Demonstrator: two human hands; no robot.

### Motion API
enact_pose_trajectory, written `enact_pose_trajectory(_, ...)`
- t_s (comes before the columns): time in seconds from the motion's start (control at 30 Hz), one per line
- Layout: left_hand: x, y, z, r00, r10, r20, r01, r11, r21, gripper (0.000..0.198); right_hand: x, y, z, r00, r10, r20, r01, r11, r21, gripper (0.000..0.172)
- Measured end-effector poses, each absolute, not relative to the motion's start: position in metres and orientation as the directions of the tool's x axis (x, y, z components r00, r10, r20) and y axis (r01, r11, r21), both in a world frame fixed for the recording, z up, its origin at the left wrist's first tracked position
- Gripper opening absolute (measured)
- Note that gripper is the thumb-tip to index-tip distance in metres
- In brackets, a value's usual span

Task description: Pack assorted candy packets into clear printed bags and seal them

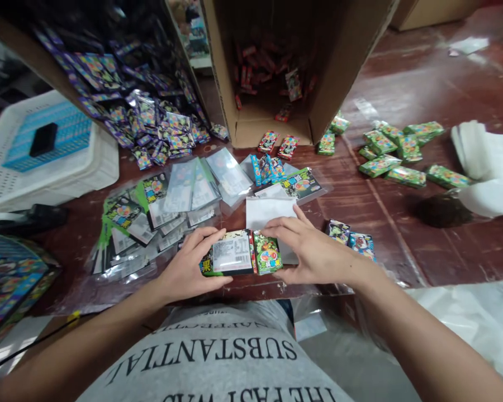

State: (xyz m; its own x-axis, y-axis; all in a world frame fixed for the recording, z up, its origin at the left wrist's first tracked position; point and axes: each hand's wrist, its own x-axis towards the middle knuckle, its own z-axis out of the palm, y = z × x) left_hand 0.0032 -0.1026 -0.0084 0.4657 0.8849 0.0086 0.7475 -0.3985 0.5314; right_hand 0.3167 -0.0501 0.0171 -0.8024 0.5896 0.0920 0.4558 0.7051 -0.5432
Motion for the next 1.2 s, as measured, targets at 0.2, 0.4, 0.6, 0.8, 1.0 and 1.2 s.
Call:
enact_pose_trajectory(0.2, 0.006, -0.105, -0.014, 0.336, 0.939, 0.079, 0.824, -0.333, 0.458, 0.091, 0.293, -0.026, 0.018, -0.863, 0.497, 0.088, 0.424, 0.808, -0.409, 0.064)
enact_pose_trajectory(0.4, 0.007, -0.093, -0.005, 0.303, 0.949, -0.084, 0.797, -0.205, 0.568, 0.106, 0.286, -0.003, 0.021, -0.902, 0.425, 0.075, 0.367, 0.846, -0.387, 0.068)
enact_pose_trajectory(0.6, -0.004, -0.057, -0.009, 0.416, 0.822, -0.388, 0.435, 0.195, 0.879, 0.032, 0.278, 0.027, 0.023, -0.936, 0.351, 0.016, 0.297, 0.815, -0.497, 0.071)
enact_pose_trajectory(0.8, 0.002, -0.033, -0.010, 0.372, 0.791, -0.485, 0.071, 0.497, 0.865, 0.021, 0.272, 0.049, 0.033, -0.941, 0.337, 0.037, 0.277, 0.827, -0.489, 0.071)
enact_pose_trajectory(1.0, 0.011, -0.028, -0.013, 0.330, 0.808, -0.488, -0.068, 0.536, 0.842, 0.026, 0.271, 0.067, 0.048, -0.960, 0.278, -0.041, 0.253, 0.793, -0.554, 0.079)
enact_pose_trajectory(1.2, 0.016, -0.031, -0.016, 0.146, 0.915, -0.376, -0.183, 0.399, 0.899, 0.034, 0.267, 0.059, 0.031, -0.776, 0.624, 0.088, 0.376, 0.570, -0.731, 0.087)
